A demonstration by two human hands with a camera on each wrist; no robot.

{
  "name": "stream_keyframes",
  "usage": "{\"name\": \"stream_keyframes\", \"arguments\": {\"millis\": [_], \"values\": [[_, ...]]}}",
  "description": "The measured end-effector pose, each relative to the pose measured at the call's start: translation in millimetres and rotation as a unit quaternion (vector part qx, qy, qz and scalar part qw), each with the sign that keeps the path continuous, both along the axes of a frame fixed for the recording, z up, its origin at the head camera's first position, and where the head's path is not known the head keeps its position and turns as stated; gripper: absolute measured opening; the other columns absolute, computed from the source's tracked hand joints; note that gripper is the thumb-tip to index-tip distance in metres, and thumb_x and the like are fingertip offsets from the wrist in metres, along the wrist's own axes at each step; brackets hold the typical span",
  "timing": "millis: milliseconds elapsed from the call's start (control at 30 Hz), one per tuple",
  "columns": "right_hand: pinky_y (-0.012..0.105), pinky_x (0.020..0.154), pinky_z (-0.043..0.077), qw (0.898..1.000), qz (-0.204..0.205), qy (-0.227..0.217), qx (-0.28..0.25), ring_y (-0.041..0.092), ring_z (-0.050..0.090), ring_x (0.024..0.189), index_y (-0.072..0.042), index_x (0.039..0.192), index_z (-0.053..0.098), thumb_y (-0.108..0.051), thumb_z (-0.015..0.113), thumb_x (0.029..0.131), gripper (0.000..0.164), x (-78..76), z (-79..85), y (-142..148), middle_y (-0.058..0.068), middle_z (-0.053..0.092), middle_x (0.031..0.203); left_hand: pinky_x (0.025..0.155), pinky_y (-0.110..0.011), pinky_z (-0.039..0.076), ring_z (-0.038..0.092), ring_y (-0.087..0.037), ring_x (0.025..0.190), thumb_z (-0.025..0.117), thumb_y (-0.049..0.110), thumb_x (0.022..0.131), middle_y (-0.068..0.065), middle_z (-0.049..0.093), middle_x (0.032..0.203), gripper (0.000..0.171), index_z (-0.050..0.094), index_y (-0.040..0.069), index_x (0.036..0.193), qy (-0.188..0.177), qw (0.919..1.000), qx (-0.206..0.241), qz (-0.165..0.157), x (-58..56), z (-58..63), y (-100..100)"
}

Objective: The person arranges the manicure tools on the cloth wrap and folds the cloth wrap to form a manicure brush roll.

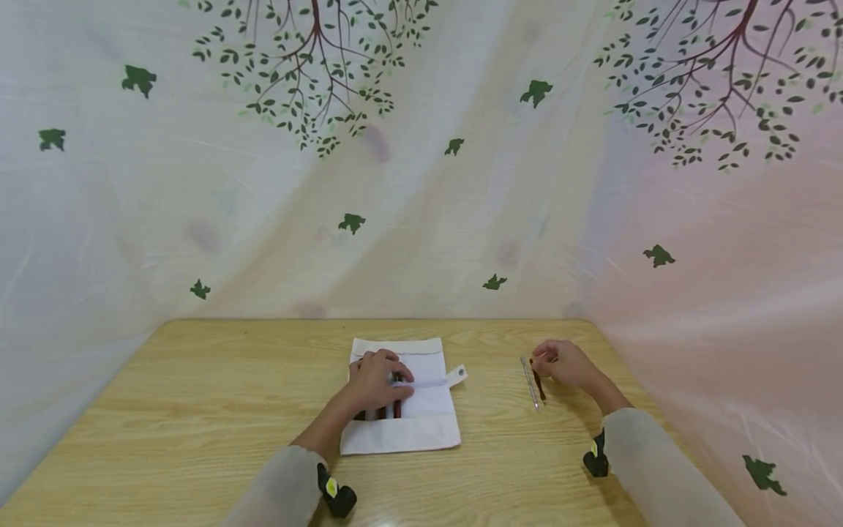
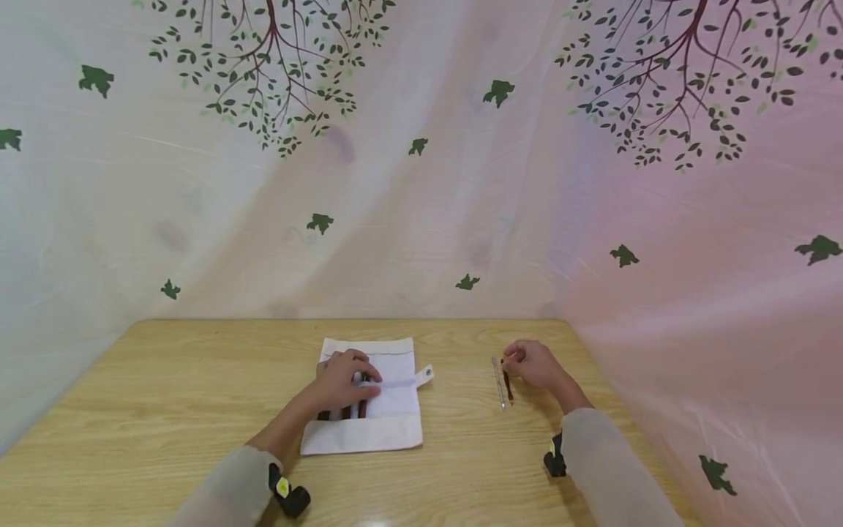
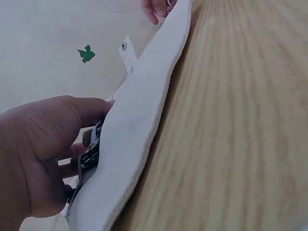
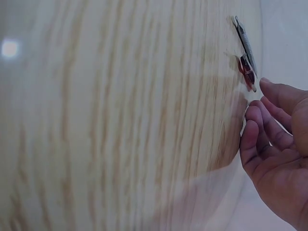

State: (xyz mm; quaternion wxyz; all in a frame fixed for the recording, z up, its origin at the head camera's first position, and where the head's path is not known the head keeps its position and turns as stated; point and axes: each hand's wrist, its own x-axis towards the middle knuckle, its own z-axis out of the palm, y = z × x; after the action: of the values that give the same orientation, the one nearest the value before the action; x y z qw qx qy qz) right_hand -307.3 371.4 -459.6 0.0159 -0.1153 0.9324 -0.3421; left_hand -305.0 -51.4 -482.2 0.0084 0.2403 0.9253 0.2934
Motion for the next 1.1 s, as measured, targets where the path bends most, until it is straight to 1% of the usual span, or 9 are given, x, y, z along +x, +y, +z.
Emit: {"name": "stream_keyframes", "arguments": {"millis": [133, 267, 400, 500, 667, 767, 867, 1100], "values": [[0.039, 0.075, 0.054, 1.000, -0.002, -0.008, -0.003, 0.026, 0.068, 0.091, 0.007, 0.116, 0.066, -0.010, 0.069, 0.098, 0.026, -1.2, -1.8, -0.1, 0.012, 0.072, 0.099, 0.096, -0.065, 0.026, 0.041, -0.040, 0.127, 0.080, 0.036, 0.088, -0.005, 0.056, 0.135, 0.008, 0.077, 0.034, 0.094, -0.014, 0.9999, 0.001, 0.010, -2.1, 2.7, 1.9], [0.039, 0.076, 0.054, 1.000, -0.003, -0.010, 0.007, 0.024, 0.067, 0.091, 0.008, 0.118, 0.066, -0.013, 0.071, 0.097, 0.029, -2.4, -2.5, -0.4, 0.010, 0.072, 0.099, 0.098, -0.066, 0.025, 0.041, -0.039, 0.128, 0.083, 0.036, 0.086, -0.003, 0.056, 0.135, 0.008, 0.076, 0.036, 0.090, -0.027, 0.9993, 0.005, 0.027, -1.5, 4.9, 3.7], [0.040, 0.078, 0.055, 1.000, 0.003, -0.013, 0.013, 0.024, 0.068, 0.091, 0.010, 0.120, 0.065, -0.013, 0.071, 0.096, 0.033, -2.5, -1.2, -1.8, 0.010, 0.072, 0.099, 0.098, -0.067, 0.024, 0.041, -0.040, 0.129, 0.085, 0.035, 0.084, -0.001, 0.057, 0.134, 0.009, 0.076, 0.036, 0.086, -0.032, 0.9984, 0.014, 0.045, 0.1, 6.2, 5.1], [0.041, 0.079, 0.055, 1.000, 0.004, -0.015, 0.020, 0.024, 0.068, 0.091, 0.011, 0.122, 0.065, -0.014, 0.071, 0.096, 0.036, -2.1, 0.6, -3.3, 0.011, 0.072, 0.099, 0.099, -0.067, 0.023, 0.040, -0.041, 0.129, 0.085, 0.034, 0.083, -0.001, 0.058, 0.135, 0.010, 0.076, 0.035, 0.083, -0.034, 0.9978, 0.022, 0.053, 0.0, 5.3, 5.4], [0.042, 0.081, 0.055, 0.999, -0.002, -0.022, 0.026, 0.025, 0.068, 0.093, 0.010, 0.124, 0.064, -0.014, 0.071, 0.096, 0.038, -2.8, 1.3, -4.5, 0.011, 0.072, 0.101, 0.100, -0.068, 0.021, 0.038, -0.043, 0.131, 0.085, 0.032, 0.084, -0.002, 0.057, 0.136, 0.010, 0.076, 0.034, 0.081, -0.040, 0.9970, 0.041, 0.051, -1.6, 2.5, 4.1], [0.042, 0.080, 0.055, 0.999, 0.003, -0.019, 0.028, 0.024, 0.068, 0.092, 0.011, 0.123, 0.065, -0.013, 0.071, 0.096, 0.036, -3.5, 0.5, -4.7, 0.010, 0.073, 0.100, 0.101, -0.069, 0.020, 0.036, -0.044, 0.132, 0.084, 0.032, 0.085, -0.003, 0.056, 0.137, 0.010, 0.076, 0.033, 0.080, -0.048, 0.9966, 0.048, 0.046, -2.7, 2.3, 3.5], [0.041, 0.079, 0.054, 0.999, 0.012, -0.012, 0.028, 0.023, 0.067, 0.090, 0.011, 0.121, 0.066, -0.011, 0.070, 0.096, 0.033, -3.9, -0.6, -4.3, 0.009, 0.073, 0.098, 0.101, -0.069, 0.020, 0.034, -0.044, 0.132, 0.083, 0.034, 0.087, -0.002, 0.055, 0.138, 0.010, 0.075, 0.034, 0.080, -0.058, 0.9965, 0.042, 0.044, -4.6, 2.8, 3.4], [0.037, 0.075, 0.053, 1.000, 0.015, -0.010, 0.020, 0.020, 0.066, 0.087, 0.009, 0.118, 0.068, -0.008, 0.069, 0.096, 0.028, -3.1, -3.3, -3.3, 0.007, 0.072, 0.095, 0.101, -0.065, 0.019, 0.031, -0.041, 0.132, 0.076, 0.037, 0.093, 0.000, 0.048, 0.140, 0.013, 0.073, 0.035, 0.080, -0.102, 0.9937, 0.018, 0.041, -8.3, 4.6, 3.2]]}}
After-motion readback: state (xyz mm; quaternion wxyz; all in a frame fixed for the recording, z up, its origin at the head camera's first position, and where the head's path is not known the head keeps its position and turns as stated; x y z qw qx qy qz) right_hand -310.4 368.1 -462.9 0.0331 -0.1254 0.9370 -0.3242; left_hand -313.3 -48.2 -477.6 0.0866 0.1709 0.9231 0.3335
